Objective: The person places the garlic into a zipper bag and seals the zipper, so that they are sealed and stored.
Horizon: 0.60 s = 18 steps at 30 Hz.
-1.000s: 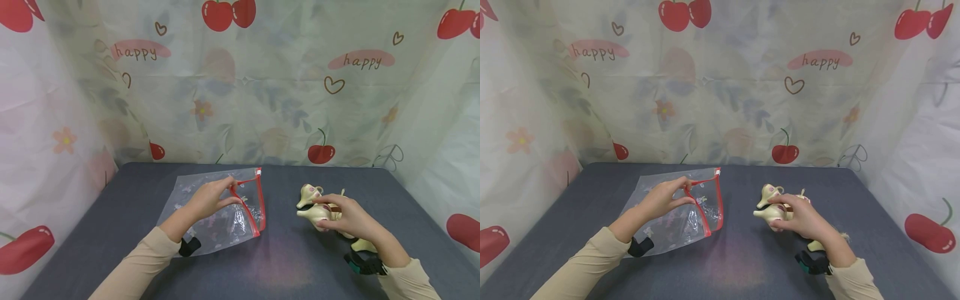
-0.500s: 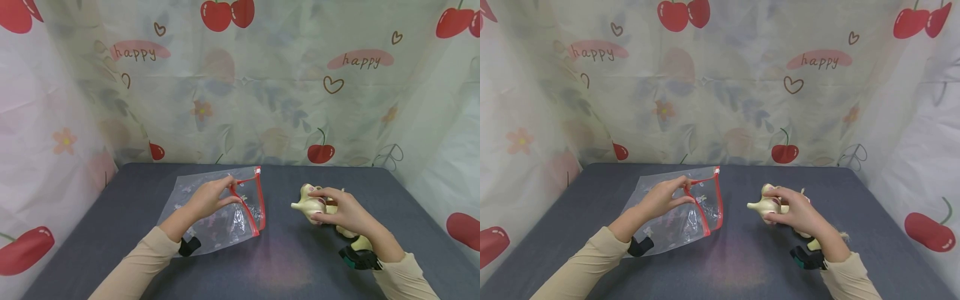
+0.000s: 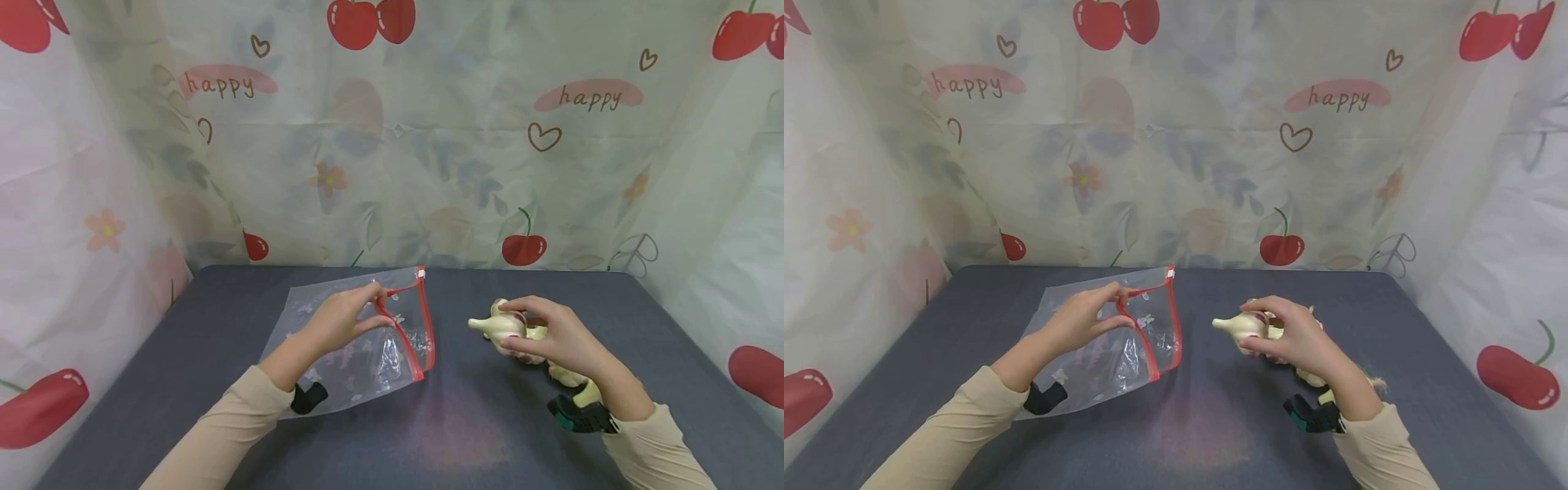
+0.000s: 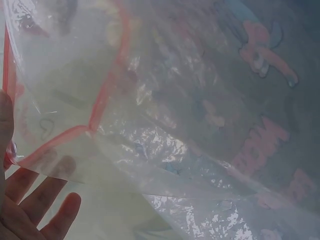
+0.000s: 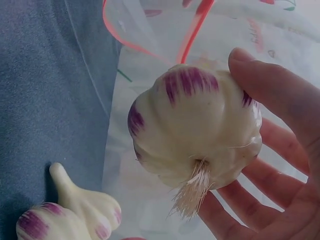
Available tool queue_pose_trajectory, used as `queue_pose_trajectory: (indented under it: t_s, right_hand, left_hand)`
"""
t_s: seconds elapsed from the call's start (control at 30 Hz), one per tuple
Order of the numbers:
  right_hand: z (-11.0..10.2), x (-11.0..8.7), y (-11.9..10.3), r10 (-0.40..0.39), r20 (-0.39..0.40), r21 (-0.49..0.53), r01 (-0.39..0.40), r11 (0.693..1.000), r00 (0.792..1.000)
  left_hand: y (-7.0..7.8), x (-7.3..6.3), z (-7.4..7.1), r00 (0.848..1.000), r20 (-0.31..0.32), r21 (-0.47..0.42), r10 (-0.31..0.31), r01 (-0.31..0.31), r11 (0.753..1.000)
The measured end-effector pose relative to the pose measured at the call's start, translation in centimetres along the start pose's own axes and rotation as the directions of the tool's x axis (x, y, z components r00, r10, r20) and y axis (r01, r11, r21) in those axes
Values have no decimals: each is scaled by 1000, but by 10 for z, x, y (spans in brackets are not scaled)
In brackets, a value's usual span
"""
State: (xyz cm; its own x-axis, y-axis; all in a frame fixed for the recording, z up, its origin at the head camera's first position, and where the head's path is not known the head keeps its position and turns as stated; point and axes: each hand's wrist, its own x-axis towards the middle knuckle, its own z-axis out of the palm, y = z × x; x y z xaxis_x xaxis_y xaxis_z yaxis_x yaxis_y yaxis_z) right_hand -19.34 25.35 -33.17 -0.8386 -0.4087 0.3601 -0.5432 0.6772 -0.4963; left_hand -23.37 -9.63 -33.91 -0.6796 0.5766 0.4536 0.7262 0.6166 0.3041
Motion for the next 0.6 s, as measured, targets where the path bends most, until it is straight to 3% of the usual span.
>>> queue_pose_trajectory:
  t_s: [0.6]
  right_hand:
    - [4,13,-13,-17,-41,33,19,999,999]
  left_hand:
    - [4,1,-5,1000,6,-6,-6,6,1000]
